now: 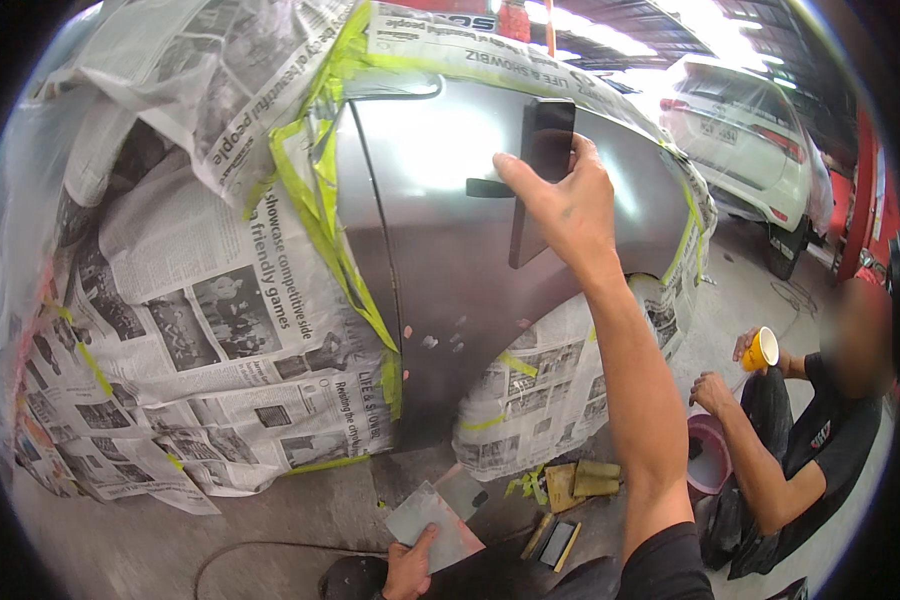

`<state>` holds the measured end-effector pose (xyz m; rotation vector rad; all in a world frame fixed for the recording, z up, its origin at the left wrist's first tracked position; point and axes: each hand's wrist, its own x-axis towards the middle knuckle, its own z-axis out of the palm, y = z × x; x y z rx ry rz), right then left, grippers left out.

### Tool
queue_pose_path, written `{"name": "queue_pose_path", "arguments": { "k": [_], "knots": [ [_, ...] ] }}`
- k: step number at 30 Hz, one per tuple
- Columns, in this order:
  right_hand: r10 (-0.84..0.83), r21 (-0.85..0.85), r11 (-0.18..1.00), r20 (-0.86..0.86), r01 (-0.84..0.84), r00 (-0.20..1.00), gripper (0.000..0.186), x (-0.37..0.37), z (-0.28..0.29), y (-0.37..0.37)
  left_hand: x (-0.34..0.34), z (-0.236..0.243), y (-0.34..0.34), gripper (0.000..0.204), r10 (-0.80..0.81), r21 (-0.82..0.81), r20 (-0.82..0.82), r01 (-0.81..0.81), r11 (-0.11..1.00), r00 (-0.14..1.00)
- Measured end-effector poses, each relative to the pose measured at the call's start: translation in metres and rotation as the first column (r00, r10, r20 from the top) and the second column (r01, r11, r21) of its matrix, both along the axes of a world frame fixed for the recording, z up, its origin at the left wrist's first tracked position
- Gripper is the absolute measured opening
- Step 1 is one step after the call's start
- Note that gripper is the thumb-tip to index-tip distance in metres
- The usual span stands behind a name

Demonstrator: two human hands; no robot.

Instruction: The person sands a grey car bumper with a sanding block, moving it across the surface to smooth it. They occasionally pause to inspect the surface with a phone flashlight and switch sanding blocks.

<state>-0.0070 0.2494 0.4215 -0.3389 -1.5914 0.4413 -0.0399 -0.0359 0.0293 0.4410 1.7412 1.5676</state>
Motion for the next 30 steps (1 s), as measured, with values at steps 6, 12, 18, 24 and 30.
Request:
{"name": "queue_pose_path", "arguments": {
  "k": [6,12,18,24,30],
  "knots": [
    [0.000,-0.127,0.992,-0.052,-0.007,0.999,0.068,0.033,-0.015,0.041,-0.008,-0.020,-0.007,0.045,-0.203,-0.136,-0.411,0.160,0.978,0.889],
    [-0.016,-0.015,1.000,0.010,0.016,1.000,0.076,0.038,-0.002,0.040,0.007,0.010,0.008,0.048,0.003,-0.090,-0.035,-0.006,0.996,0.999],
    [-0.079,0.043,0.996,0.186,0.072,0.979,0.076,0.042,0.045,0.028,0.002,-0.026,0.008,0.045,-0.042,-0.057,-0.324,0.025,0.998,0.945],
    [-0.001,0.020,1.000,0.318,-0.006,0.948,0.081,0.042,0.066,0.030,0.002,-0.013,0.014,0.042,0.028,-0.018,0.177,-0.025,1.000,0.984],
    [0.166,-0.004,0.983,0.427,-0.182,0.889,0.068,0.024,0.068,0.002,0.001,-0.026,0.003,0.042,-0.161,-0.082,-0.253,0.145,0.986,0.954]
  ]
}}
